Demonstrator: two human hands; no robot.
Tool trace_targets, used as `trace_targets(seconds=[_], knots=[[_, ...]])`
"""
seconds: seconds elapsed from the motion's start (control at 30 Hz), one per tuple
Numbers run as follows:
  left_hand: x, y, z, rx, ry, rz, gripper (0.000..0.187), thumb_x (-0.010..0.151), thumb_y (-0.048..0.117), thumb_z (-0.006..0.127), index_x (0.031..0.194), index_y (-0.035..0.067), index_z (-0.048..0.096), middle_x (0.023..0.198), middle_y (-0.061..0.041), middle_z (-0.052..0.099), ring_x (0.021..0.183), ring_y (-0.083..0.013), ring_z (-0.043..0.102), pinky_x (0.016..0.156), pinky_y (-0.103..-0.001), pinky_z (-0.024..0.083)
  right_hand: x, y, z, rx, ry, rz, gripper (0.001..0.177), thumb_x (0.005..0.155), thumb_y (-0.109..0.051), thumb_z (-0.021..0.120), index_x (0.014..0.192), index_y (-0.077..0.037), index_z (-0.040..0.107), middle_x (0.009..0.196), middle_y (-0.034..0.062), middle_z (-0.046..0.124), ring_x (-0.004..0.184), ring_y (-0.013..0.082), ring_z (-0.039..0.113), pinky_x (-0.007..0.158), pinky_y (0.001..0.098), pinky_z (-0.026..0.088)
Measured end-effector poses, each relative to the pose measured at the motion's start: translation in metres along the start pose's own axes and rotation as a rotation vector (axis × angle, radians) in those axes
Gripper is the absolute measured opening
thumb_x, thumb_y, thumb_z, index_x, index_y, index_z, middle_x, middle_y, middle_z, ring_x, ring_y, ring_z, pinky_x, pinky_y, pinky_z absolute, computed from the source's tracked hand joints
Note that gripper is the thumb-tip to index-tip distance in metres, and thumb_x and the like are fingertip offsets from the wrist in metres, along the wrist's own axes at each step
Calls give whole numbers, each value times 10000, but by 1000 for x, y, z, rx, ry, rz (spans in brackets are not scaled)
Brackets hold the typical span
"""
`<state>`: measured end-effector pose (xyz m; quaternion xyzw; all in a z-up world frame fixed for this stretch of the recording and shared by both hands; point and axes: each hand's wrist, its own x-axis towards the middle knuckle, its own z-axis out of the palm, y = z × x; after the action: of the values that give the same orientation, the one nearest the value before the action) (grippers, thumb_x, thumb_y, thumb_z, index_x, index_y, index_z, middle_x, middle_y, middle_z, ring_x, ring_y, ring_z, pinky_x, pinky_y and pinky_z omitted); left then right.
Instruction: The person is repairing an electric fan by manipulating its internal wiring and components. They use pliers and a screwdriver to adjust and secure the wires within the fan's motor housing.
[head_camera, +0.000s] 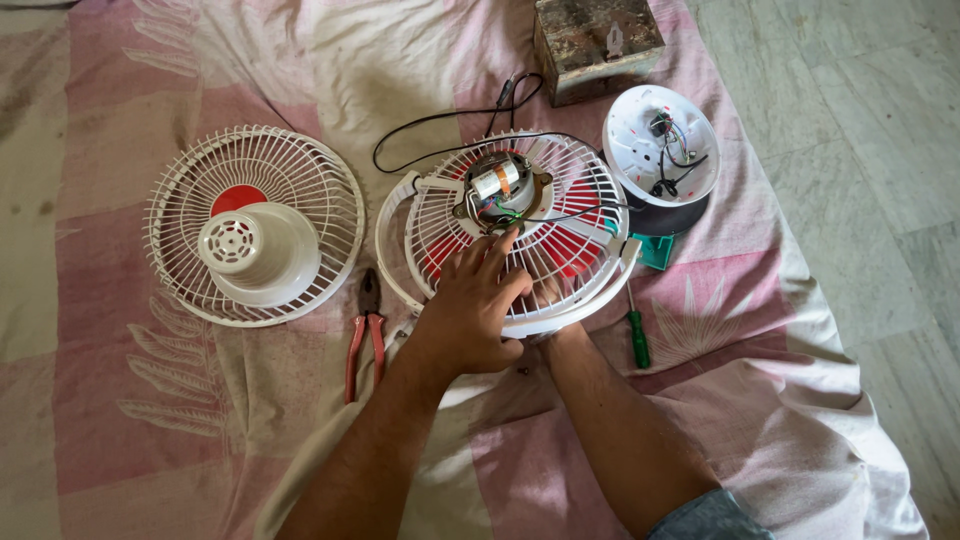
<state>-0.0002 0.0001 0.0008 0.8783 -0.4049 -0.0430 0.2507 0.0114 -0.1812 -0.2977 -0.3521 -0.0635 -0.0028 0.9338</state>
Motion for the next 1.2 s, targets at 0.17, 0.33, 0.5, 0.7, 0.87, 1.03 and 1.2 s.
trace_targets(seconds=[0.17,0.33,0.5,0.7,0.87,1.03,1.2], knots=[[0,1,-2,-10,7,6,555,510,248,804,1001,114,585,1601,-235,322,1455,-452,325,1106,-640,319,-8,-18,34,-128,-18,-80,635,1001,-117,577,1589,-37,351,1467,106,544,1274,184,606,1058,314,539],[0,2,-2,5,-7,-9,543,514,233,804,992,113,576,1611,-233,309,1461,-449,317,1094,-650,327,-2,-24,30,-8,73,-4,552,1075,-64,572,1588,13,386,1409,155,582,1148,184,648,932,297,571],[1,3,-2,11,-3,-10,552,508,237,816,989,114,574,1607,-232,301,1456,-453,311,1093,-666,313,-1,-25,32,0,98,-17,527,1059,-53,554,1559,8,400,1403,149,591,1107,166,667,886,273,586],[0,3,-1,1,-17,-14,559,505,235,815,992,120,565,1609,-224,308,1453,-446,323,1095,-658,319,-6,-32,56,47,131,-11,520,1054,-94,554,1545,-13,405,1414,120,583,1227,197,627,1018,324,562],[-1,0,1,-8,11,8,565,503,240,818,995,130,562,1607,-225,314,1447,-453,329,1093,-653,326,-2,-26,32,-203,130,7,517,1051,-138,547,1538,-45,404,1474,109,562,1297,207,593,1047,340,532],[0,1,3,-2,13,13,568,499,242,820,997,137,568,1610,-226,298,1447,-462,319,1084,-661,325,7,-11,-3,89,88,-10,541,1103,-202,573,1581,-7,410,1493,133,550,1317,224,574,1076,342,506],[0,2,3,4,-7,-4,569,507,244,825,1006,136,574,1623,-213,280,1451,-455,317,1090,-672,317,2,-13,1,-178,-4,-148,656,1040,-257,659,1585,-37,368,1547,100,491,1408,219,500,1175,368,433]])
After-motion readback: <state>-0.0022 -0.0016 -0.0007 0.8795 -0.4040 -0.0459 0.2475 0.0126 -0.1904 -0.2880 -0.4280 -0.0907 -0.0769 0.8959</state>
